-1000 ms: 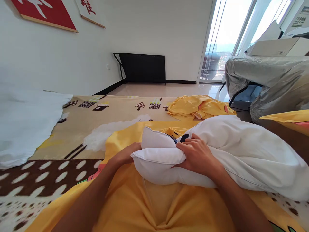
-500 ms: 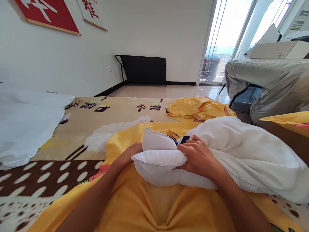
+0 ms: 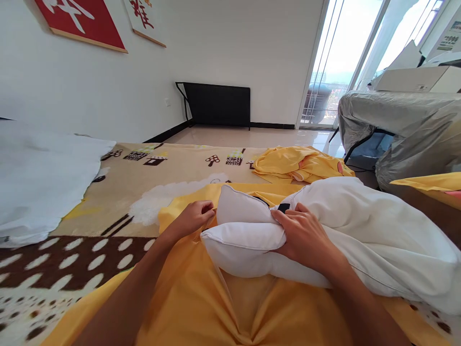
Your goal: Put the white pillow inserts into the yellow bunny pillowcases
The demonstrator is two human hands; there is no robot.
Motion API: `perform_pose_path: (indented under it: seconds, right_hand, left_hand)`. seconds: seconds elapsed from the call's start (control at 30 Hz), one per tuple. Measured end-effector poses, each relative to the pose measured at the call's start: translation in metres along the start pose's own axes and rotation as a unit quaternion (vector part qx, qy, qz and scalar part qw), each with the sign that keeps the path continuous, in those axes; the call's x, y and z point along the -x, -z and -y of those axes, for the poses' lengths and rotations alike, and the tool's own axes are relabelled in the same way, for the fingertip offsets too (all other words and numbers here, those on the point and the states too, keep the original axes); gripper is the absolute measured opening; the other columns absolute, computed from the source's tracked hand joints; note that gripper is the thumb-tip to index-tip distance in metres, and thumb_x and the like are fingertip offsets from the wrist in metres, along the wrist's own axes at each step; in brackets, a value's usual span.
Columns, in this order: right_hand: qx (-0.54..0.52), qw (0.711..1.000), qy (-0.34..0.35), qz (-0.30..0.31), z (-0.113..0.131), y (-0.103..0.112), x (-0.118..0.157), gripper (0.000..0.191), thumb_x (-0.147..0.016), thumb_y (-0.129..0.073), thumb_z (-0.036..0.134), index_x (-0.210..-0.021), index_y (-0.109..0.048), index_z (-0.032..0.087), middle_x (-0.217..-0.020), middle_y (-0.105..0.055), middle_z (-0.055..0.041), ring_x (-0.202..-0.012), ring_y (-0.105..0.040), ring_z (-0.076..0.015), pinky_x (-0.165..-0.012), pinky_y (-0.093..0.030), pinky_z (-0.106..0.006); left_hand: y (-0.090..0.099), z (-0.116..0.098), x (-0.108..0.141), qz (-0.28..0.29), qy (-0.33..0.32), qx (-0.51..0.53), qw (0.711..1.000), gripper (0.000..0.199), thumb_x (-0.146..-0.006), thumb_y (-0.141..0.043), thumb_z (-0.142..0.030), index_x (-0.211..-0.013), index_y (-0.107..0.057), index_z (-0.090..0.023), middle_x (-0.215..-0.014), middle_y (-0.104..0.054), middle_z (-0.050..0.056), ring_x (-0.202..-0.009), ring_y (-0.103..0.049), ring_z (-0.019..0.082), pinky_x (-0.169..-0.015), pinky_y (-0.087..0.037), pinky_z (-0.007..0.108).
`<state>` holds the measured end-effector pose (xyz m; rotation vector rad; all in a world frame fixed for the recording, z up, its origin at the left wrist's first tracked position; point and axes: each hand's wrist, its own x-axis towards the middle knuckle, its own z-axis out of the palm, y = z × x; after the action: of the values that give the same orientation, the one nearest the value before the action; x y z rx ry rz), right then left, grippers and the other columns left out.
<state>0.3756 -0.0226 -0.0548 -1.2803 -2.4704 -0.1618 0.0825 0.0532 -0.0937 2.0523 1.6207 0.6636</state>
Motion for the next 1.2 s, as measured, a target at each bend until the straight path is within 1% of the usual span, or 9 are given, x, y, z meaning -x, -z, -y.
perform_pose_path:
  seconds: [0.17, 0.33, 0.47, 0.6, 0.7, 0.8, 0.9, 1.07, 1.2]
  right_hand:
    - [0.041, 0.999, -0.016, -0.023, 0.0, 0.001, 0.002, 0.034, -0.077, -0.059, 0.027, -0.11, -0.057, 0.017, -0.075, -0.066, -0.0032, -0.066, -0.058, -0.0178, -0.072, -0.029, -0.031]
    - [0.026, 0.999, 0.019, -0.001, 0.007, -0.004, 0.002, 0.019, -0.075, -0.058, 0.017, -0.094, -0.061, 0.019, -0.069, -0.064, -0.0006, -0.064, -0.055, -0.0161, -0.07, -0.027, -0.03]
    - [-0.004, 0.999, 0.047, -0.008, 0.011, -0.003, 0.006, 0.017, -0.075, -0.056, 0.012, -0.089, -0.06, 0.02, -0.069, -0.064, 0.0018, -0.064, -0.053, -0.0145, -0.07, -0.026, -0.03]
    - [-0.009, 0.998, 0.067, -0.005, 0.017, -0.002, 0.009, 0.018, -0.078, -0.054, 0.013, -0.093, -0.06, 0.021, -0.069, -0.064, 0.0017, -0.064, -0.053, -0.0144, -0.07, -0.026, -0.03]
    - [0.014, 0.996, 0.085, -0.018, 0.027, -0.004, 0.011, 0.024, -0.075, -0.054, 0.01, -0.095, -0.06, 0.02, -0.066, -0.062, 0.0018, -0.062, -0.051, -0.0144, -0.07, -0.026, -0.03]
    - [0.045, 0.993, 0.107, -0.032, 0.038, -0.009, 0.012, 0.03, -0.069, -0.053, 0.005, -0.095, -0.06, 0.018, -0.067, -0.063, 0.0008, -0.062, -0.051, -0.0148, -0.07, -0.026, -0.031]
    - [0.057, 0.992, 0.108, -0.026, 0.042, -0.013, 0.01, 0.032, -0.066, -0.053, 0.003, -0.093, -0.06, 0.018, -0.069, -0.064, 0.0007, -0.063, -0.052, -0.0149, -0.071, -0.026, -0.032]
    - [0.049, 0.995, 0.081, 0.019, 0.037, -0.01, 0.001, 0.021, -0.071, -0.059, 0.011, -0.091, -0.062, 0.019, -0.068, -0.065, 0.001, -0.066, -0.055, -0.0152, -0.071, -0.026, -0.031]
    - [0.034, 0.997, 0.058, 0.037, 0.03, -0.008, -0.003, 0.014, -0.073, -0.062, 0.018, -0.087, -0.061, 0.019, -0.072, -0.066, 0.0009, -0.07, -0.057, -0.0154, -0.072, -0.026, -0.031]
  left_hand:
    - [0.007, -0.008, 0.005, -0.023, 0.01, 0.058, 0.998, 0.03, -0.076, -0.042, -0.037, -0.056, -0.028, -0.02, -0.053, -0.03, -0.005, -0.052, -0.03, 0.01, -0.051, -0.023, 0.025]
    - [0.009, -0.013, 0.007, -0.061, 0.016, 0.107, 0.992, 0.032, -0.076, -0.042, -0.038, -0.054, -0.028, -0.02, -0.051, -0.027, -0.005, -0.05, -0.027, 0.009, -0.049, -0.021, 0.024]
    - [0.012, -0.018, 0.011, -0.087, 0.023, 0.131, 0.987, 0.033, -0.078, -0.042, -0.038, -0.053, -0.03, -0.019, -0.05, -0.027, -0.005, -0.049, -0.026, 0.008, -0.048, -0.021, 0.024]
    - [0.017, -0.024, 0.015, -0.115, 0.024, 0.141, 0.983, 0.036, -0.079, -0.042, -0.039, -0.053, -0.028, -0.019, -0.051, -0.023, -0.004, -0.049, -0.024, 0.008, -0.048, -0.019, 0.026]
    - [0.02, -0.03, 0.018, -0.14, 0.017, 0.143, 0.98, 0.039, -0.08, -0.044, -0.04, -0.053, -0.024, -0.019, -0.052, -0.02, -0.004, -0.051, -0.022, 0.008, -0.05, -0.018, 0.026]
    - [0.022, -0.041, 0.026, -0.168, 0.01, 0.134, 0.977, 0.042, -0.081, -0.044, -0.041, -0.053, -0.022, -0.019, -0.052, -0.019, -0.004, -0.051, -0.021, 0.008, -0.05, -0.019, 0.027]
    - [0.028, -0.056, 0.037, -0.189, -0.006, 0.098, 0.977, 0.043, -0.08, -0.044, -0.043, -0.053, -0.021, -0.018, -0.052, -0.019, -0.003, -0.051, -0.02, 0.008, -0.051, -0.019, 0.027]
    - [0.037, -0.087, 0.056, -0.158, -0.034, 0.009, 0.987, 0.044, -0.078, -0.044, -0.044, -0.051, -0.022, -0.018, -0.048, -0.021, -0.003, -0.05, -0.022, 0.01, -0.053, -0.02, 0.028]
    - [0.038, -0.113, 0.063, -0.079, -0.036, -0.118, 0.989, 0.039, -0.08, -0.045, -0.041, -0.051, -0.029, -0.019, -0.046, -0.029, -0.002, -0.048, -0.028, 0.012, -0.054, -0.02, 0.029]
